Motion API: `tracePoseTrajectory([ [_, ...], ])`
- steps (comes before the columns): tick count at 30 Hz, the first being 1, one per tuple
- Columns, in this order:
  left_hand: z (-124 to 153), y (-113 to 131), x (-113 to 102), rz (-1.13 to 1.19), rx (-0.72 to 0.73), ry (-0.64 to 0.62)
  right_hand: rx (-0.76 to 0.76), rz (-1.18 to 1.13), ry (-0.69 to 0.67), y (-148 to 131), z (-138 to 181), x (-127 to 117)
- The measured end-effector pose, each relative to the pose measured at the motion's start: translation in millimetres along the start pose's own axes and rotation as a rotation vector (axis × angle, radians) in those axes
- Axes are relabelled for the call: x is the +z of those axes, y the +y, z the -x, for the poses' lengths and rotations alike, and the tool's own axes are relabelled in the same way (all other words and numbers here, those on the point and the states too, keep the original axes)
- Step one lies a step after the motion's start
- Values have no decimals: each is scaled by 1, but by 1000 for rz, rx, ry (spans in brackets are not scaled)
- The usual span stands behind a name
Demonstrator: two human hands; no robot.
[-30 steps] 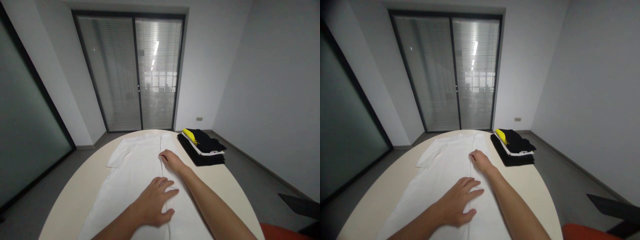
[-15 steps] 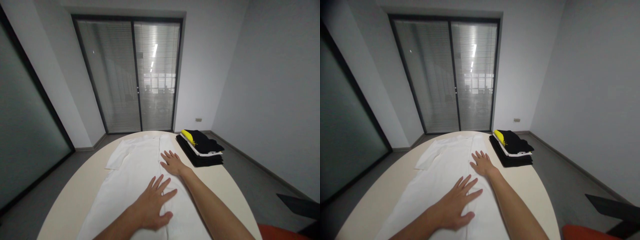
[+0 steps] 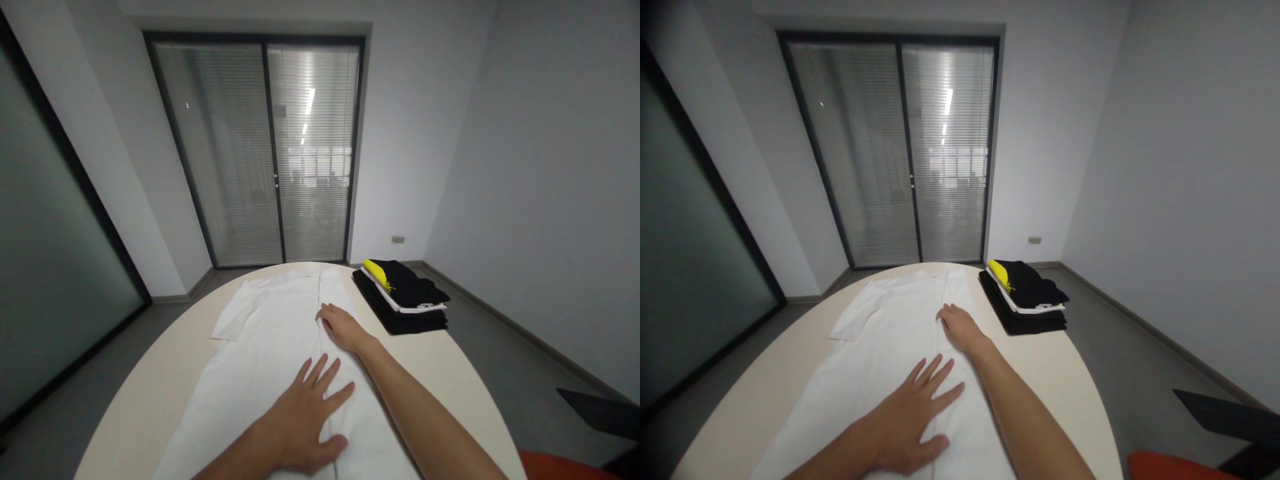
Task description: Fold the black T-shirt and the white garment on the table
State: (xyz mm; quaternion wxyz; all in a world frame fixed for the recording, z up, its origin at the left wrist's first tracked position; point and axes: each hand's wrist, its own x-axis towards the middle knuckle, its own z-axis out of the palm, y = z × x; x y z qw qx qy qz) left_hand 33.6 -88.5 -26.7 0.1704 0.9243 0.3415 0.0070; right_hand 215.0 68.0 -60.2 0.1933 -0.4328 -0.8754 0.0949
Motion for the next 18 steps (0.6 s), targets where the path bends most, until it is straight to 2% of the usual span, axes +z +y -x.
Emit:
tracePoseTrajectory([
  [3,1,1,-1,-7,4,-3,-5,-84,72,0,0,-1],
  [6,2,1,0,-17,6,1,-28,-101,48,2,1,0],
  [8,2,1,0,-22,3,7,30,-32,12,4,1,3],
  [12,2,2,0,-24,-7,10,268,104,-65,7,3,6],
  [15,2,3,-1,-23,-14,12,295,97,-143,7,4,4],
  [18,2,3,-1,-29,-7,20,308,74,-155,9,2,0],
])
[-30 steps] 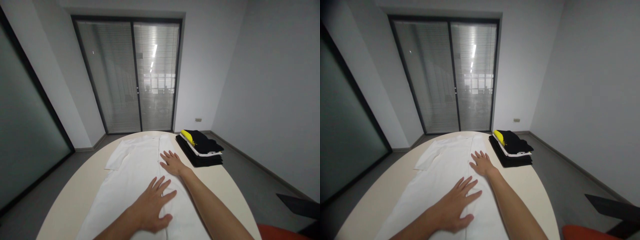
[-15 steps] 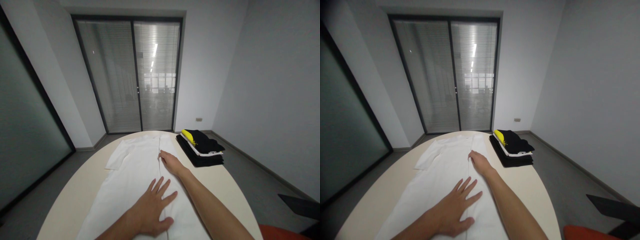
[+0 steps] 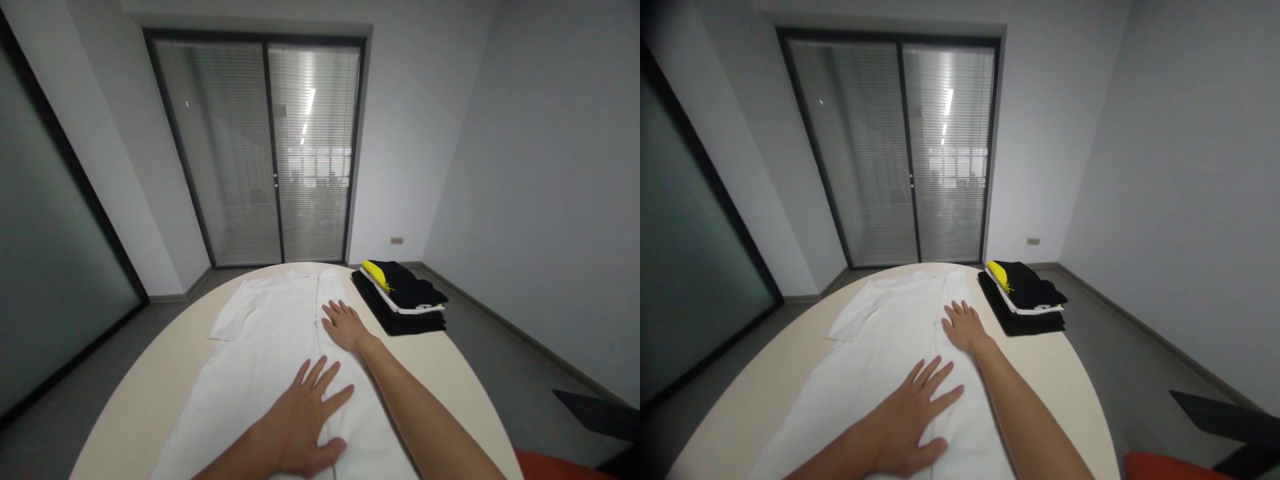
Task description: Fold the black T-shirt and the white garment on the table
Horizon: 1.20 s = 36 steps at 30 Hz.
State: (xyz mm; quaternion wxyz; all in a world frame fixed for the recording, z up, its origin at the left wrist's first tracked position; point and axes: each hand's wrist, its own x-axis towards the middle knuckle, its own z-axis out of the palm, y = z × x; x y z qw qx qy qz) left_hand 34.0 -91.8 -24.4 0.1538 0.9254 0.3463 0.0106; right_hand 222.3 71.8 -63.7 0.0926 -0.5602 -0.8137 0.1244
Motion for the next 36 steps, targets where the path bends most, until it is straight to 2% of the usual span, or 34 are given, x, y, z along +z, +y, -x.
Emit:
tracePoseTrajectory([
  [3,0,-1,1,-12,16,4,45,-4,-9,2,-9,-3],
  [7,-2,-10,10,-70,49,24,111,44,-90,6,-33,-7],
  [12,-14,-38,46,-286,170,170,167,81,-114,15,-70,-10],
  [17,-26,-55,75,-525,189,349,183,104,-72,32,-107,-8],
  [20,-29,-57,80,-468,177,322,201,102,-64,44,-128,-8],
  [24,-31,-57,80,-284,144,199,218,98,-69,54,-150,-7],
  [29,-31,-56,77,-194,124,161,176,195,13,50,-151,-9],
  [36,-26,-53,63,-163,138,136,73,172,201,17,-112,-23],
])
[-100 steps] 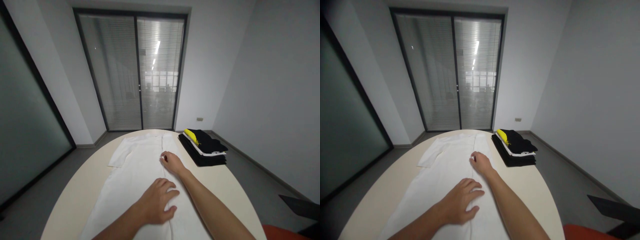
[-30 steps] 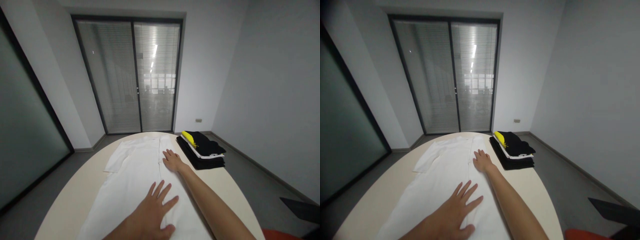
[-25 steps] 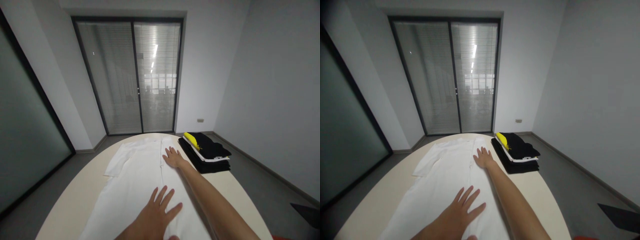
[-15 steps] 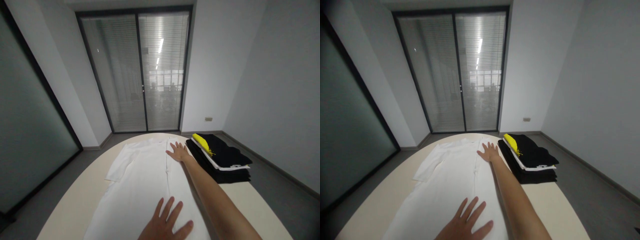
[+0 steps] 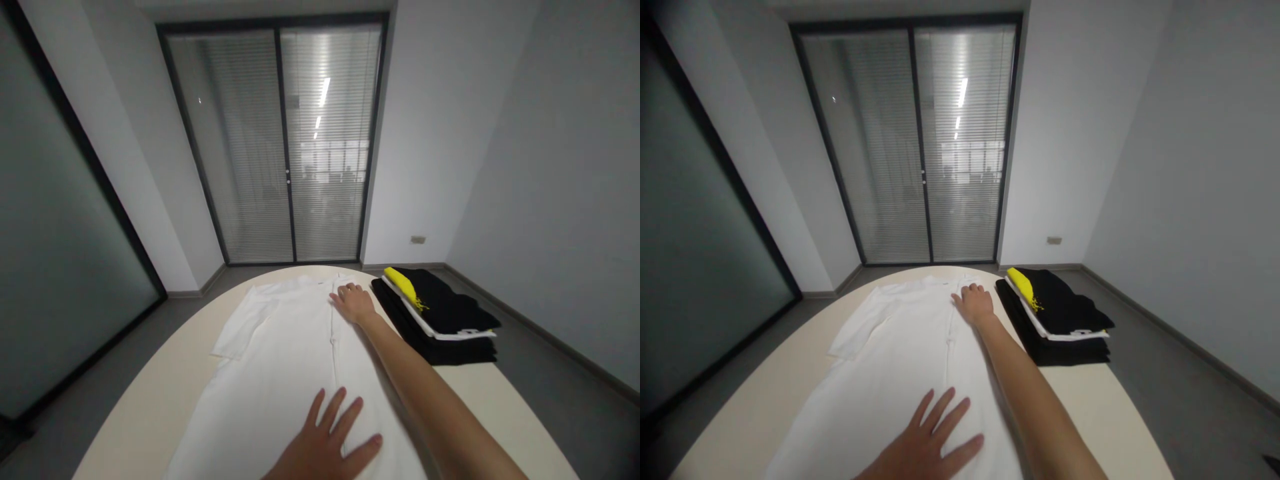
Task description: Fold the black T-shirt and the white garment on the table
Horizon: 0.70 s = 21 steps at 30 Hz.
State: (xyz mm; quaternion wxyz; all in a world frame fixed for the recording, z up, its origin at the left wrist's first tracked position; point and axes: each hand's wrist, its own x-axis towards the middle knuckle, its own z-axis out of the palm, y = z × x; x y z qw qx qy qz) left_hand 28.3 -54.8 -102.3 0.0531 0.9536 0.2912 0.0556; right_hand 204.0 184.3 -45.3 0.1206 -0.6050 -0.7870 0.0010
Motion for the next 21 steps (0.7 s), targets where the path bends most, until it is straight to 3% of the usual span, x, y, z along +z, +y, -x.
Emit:
tracePoseTrajectory([
  [9,5,35,-63,192,-104,-132,-21,-100,-99,-6,65,-13],
  [14,6,43,-70,199,-143,-118,-39,-126,-210,-9,101,0],
  [16,7,45,-70,189,-107,-99,-25,-132,-229,-9,111,6],
  [21,3,53,-73,253,159,-129,-35,-134,-215,-7,116,8],
])
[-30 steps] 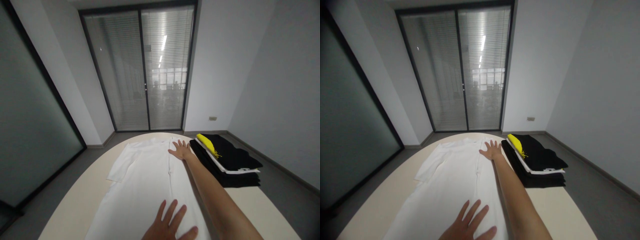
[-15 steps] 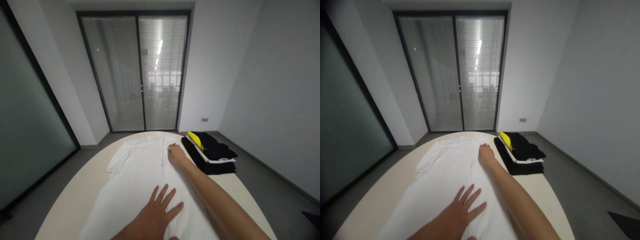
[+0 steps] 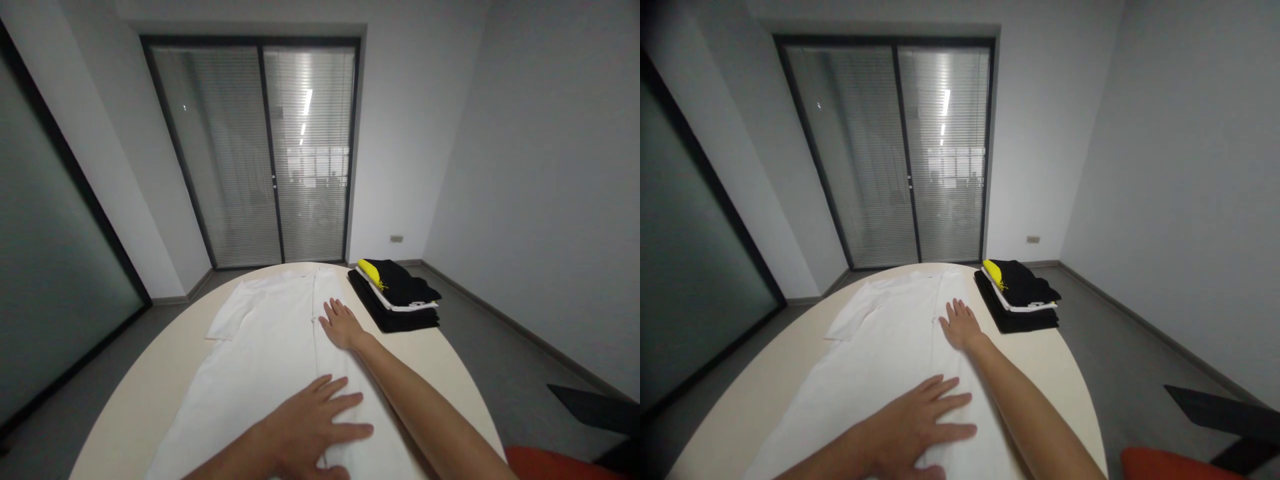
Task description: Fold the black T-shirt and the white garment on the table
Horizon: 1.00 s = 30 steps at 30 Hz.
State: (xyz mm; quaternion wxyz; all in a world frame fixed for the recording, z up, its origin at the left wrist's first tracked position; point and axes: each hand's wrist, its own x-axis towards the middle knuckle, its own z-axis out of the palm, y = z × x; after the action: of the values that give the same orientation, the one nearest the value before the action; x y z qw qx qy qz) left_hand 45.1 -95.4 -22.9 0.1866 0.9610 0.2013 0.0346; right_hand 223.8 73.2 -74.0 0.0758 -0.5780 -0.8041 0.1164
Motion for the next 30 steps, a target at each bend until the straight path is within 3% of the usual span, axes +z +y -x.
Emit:
tracePoseTrajectory([
  [9,-34,-10,6,-37,-31,42,-17,8,5,16,-18,-14],
  [14,-40,-1,16,-34,-172,112,-12,22,5,16,-24,-16],
  [18,-33,1,20,-32,-359,226,108,24,-5,2,-27,-12],
  [21,-21,-19,16,-118,-548,348,144,19,127,-6,-23,-6],
  [25,5,-63,9,-247,-834,429,51,-15,310,-6,-13,-5],
  [30,15,-83,13,-229,-960,379,26,-12,258,3,-7,-6],
])
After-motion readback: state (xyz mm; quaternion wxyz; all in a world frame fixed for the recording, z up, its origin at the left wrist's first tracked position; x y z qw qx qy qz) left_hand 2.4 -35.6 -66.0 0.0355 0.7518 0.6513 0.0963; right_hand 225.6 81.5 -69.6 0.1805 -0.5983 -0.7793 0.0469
